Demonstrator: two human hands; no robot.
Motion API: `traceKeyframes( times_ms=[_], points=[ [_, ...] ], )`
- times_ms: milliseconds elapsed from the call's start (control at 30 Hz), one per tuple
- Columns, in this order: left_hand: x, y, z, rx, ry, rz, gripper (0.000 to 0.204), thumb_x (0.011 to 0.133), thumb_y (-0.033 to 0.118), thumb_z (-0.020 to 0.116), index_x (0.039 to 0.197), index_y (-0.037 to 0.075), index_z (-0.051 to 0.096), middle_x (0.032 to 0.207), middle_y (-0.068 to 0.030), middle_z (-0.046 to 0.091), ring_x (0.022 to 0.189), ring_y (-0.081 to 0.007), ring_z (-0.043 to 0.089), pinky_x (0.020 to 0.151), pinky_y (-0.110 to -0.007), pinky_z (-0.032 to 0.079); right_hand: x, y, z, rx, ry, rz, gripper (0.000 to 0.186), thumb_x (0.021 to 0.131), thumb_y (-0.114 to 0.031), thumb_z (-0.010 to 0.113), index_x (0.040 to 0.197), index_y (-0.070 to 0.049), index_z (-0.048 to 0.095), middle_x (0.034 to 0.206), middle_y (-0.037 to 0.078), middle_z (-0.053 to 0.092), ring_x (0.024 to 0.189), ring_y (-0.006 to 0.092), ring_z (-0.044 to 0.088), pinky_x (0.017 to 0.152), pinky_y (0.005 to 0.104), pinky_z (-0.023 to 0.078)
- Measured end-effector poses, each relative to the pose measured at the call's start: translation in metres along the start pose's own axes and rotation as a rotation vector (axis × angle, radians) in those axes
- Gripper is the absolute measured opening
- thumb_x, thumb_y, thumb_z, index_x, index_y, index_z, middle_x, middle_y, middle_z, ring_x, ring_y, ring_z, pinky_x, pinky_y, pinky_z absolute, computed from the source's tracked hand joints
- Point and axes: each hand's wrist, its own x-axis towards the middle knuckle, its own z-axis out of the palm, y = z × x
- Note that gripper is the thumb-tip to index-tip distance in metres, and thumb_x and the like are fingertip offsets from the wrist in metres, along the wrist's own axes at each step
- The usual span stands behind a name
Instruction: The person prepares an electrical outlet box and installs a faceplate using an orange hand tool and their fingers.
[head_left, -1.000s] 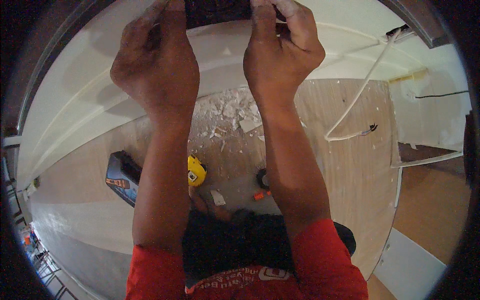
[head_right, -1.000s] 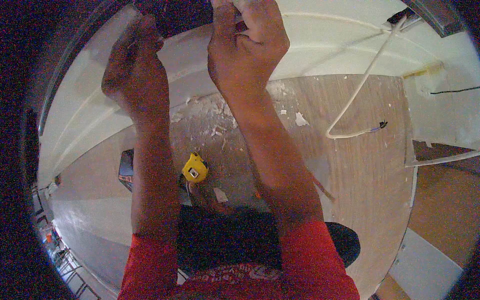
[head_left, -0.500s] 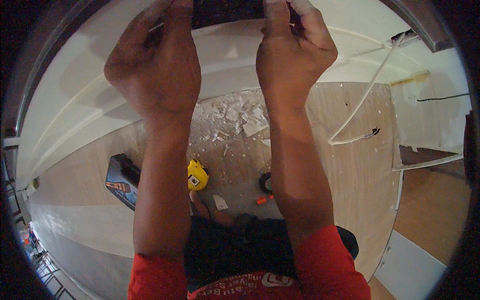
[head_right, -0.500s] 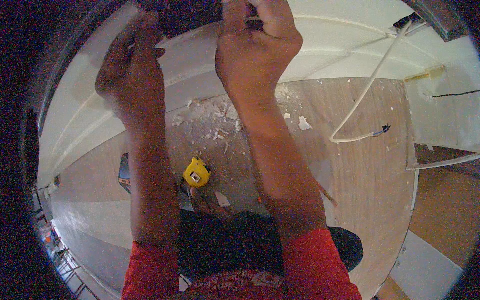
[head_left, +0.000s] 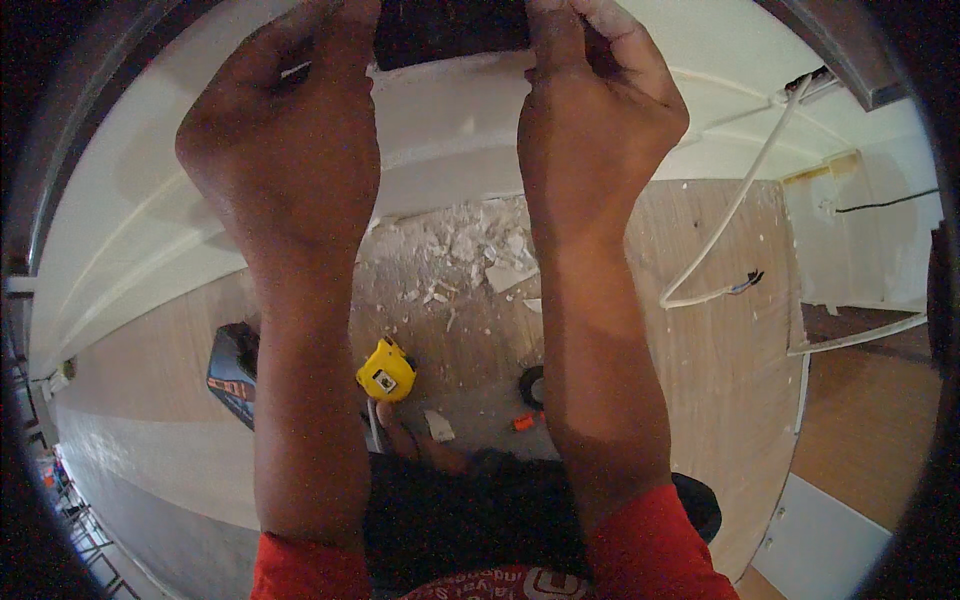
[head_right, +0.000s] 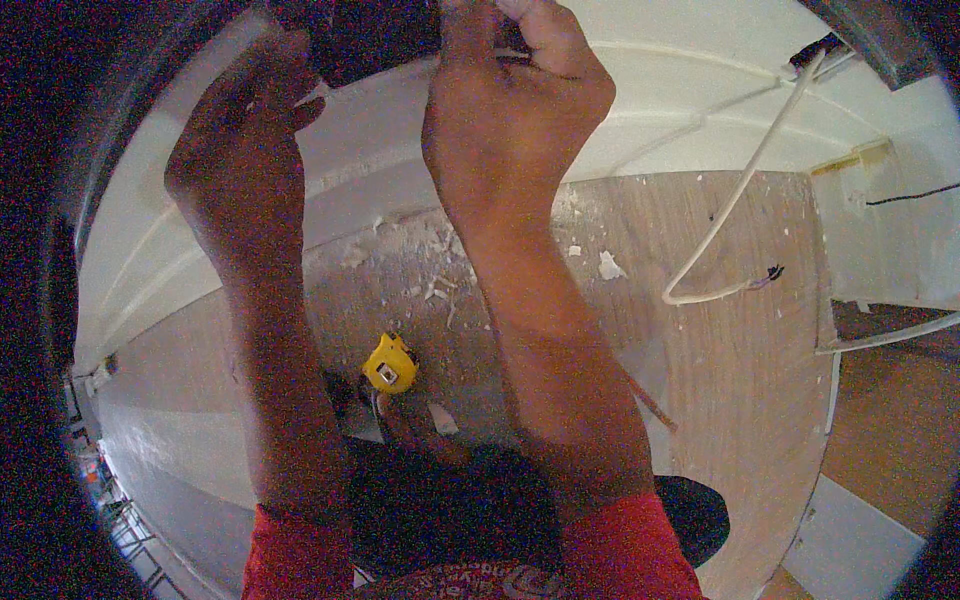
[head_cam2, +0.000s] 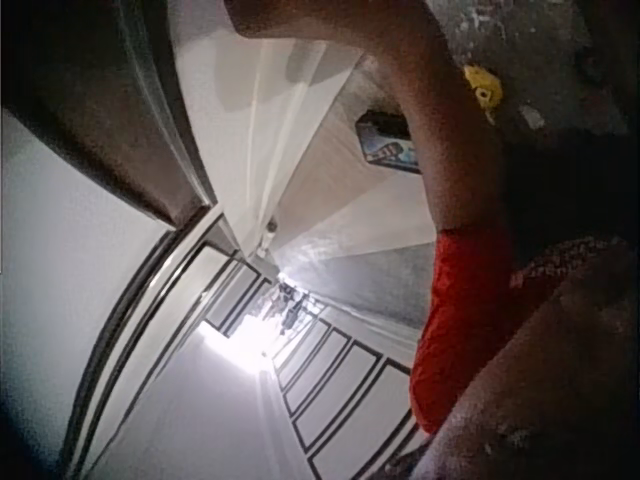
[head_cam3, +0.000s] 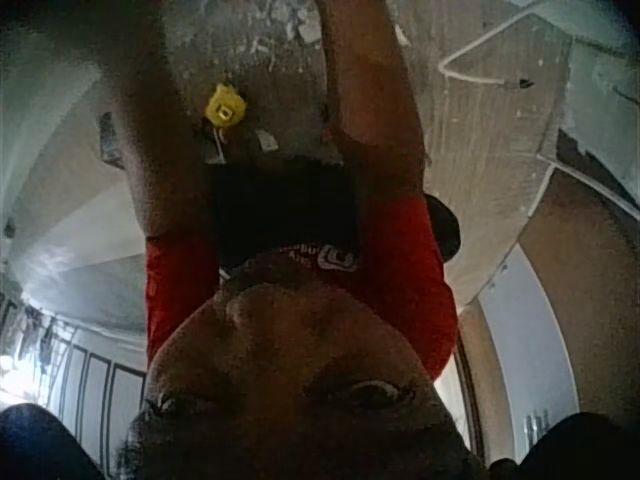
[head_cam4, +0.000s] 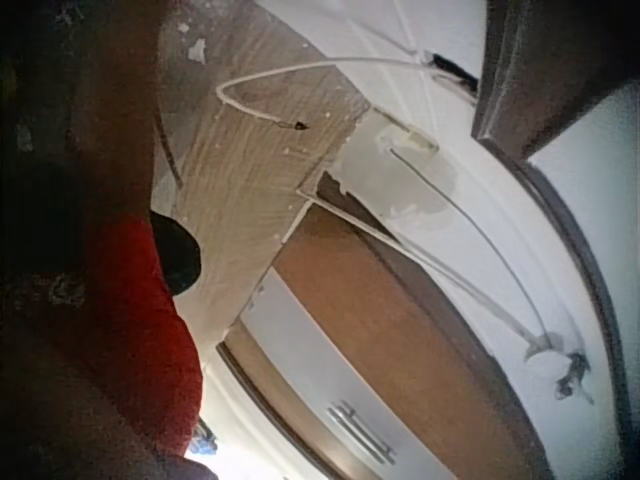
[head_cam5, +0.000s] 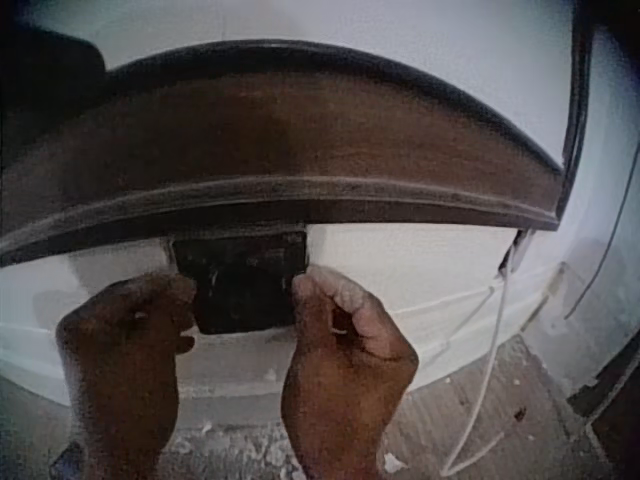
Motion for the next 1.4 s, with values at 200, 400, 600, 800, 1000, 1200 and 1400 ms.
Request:
traceKeyframes(
  times_ms=[200,400,600,800,1000,1200,1400],
  points=[
    [-0.003,-0.003,0.0,0.007,0.019,0.044,0.027,0.088,0.021,0.075,0.103,-0.002,0.074,0.092,-0.0106,0.075,0.078,-0.0152,0.072,0.073,-0.027,0.059,-0.004,0.0,0.007,-0.058,0.03,-0.042,0.017,0.088,-0.007,0.075,0.102,0.002,0.073,0.091,0.008,0.072,0.08,0.0113,0.064,0.074,0.0237,0.052],
    [-0.001,0.012,-0.004,-0.04,-0.012,-0.101,0.028,0.087,0.023,0.076,0.1,-0.002,0.074,0.086,-0.0094,0.075,0.076,-0.0144,0.072,0.072,-0.027,0.057,-0.003,-0.005,0.01,-0.085,0.043,-0.056,0.017,0.086,-0.006,0.076,0.1,0.003,0.073,0.09,0.008,0.072,0.08,0.011,0.064,0.073,0.0235,0.051],
    [-0.003,0.005,-0.002,-0.063,0.02,-0.126,0.027,0.086,0.024,0.077,0.097,-0.001,0.074,0.083,-0.0084,0.075,0.077,-0.0142,0.072,0.073,-0.027,0.056,0.0,-0.009,0.012,-0.096,0.055,-0.051,0.017,0.084,-0.006,0.078,0.099,0.003,0.074,0.089,0.007,0.072,0.079,0.0106,0.064,0.073,0.0232,0.051],
    [-0.003,0.008,-0.002,-0.084,0.023,-0.163,0.022,0.083,0.019,0.079,0.089,-0.001,0.075,0.074,-0.0064,0.071,0.067,-0.0103,0.065,0.064,-0.025,0.051,0.0,-0.014,0.011,-0.127,0.061,-0.025,0.018,0.083,-0.005,0.079,0.097,0.003,0.074,0.087,0.006,0.072,0.078,0.0102,0.063,0.072,0.0229,0.051],
    [-0.004,-0.009,0.006,-0.265,0.071,-0.059,0.022,0.081,0.018,0.08,0.085,-0.003,0.074,0.068,-0.0053,0.069,0.062,-0.0082,0.06,0.06,-0.024,0.048,0.002,0.006,0.002,-0.103,0.015,-0.113,0.009,0.082,0.001,0.076,0.09,0.0,0.074,0.089,0.01,0.072,0.081,0.0172,0.068,0.075,0.0277,0.053],
    [-0.002,0.001,0.001,-0.202,0.083,-0.045,0.025,0.081,0.021,0.08,0.082,-0.003,0.075,0.065,-0.0057,0.068,0.059,-0.0089,0.059,0.058,-0.026,0.048,0.0,-0.002,0.004,-0.065,0.033,-0.026,0.008,0.082,0.001,0.076,0.089,0.001,0.073,0.089,0.009,0.072,0.081,0.0152,0.067,0.076,0.0272,0.053],
    [0.004,0.01,-0.008,-0.155,0.037,-0.093,0.029,0.082,0.025,0.081,0.077,-0.003,0.074,0.058,-0.0037,0.065,0.053,-0.0083,0.057,0.053,-0.027,0.046,-0.002,-0.005,0.006,-0.048,0.041,0.023,0.008,0.082,0.0,0.077,0.089,0.002,0.073,0.089,0.009,0.072,0.08,0.014,0.066,0.075,0.026,0.052]
  ],
)
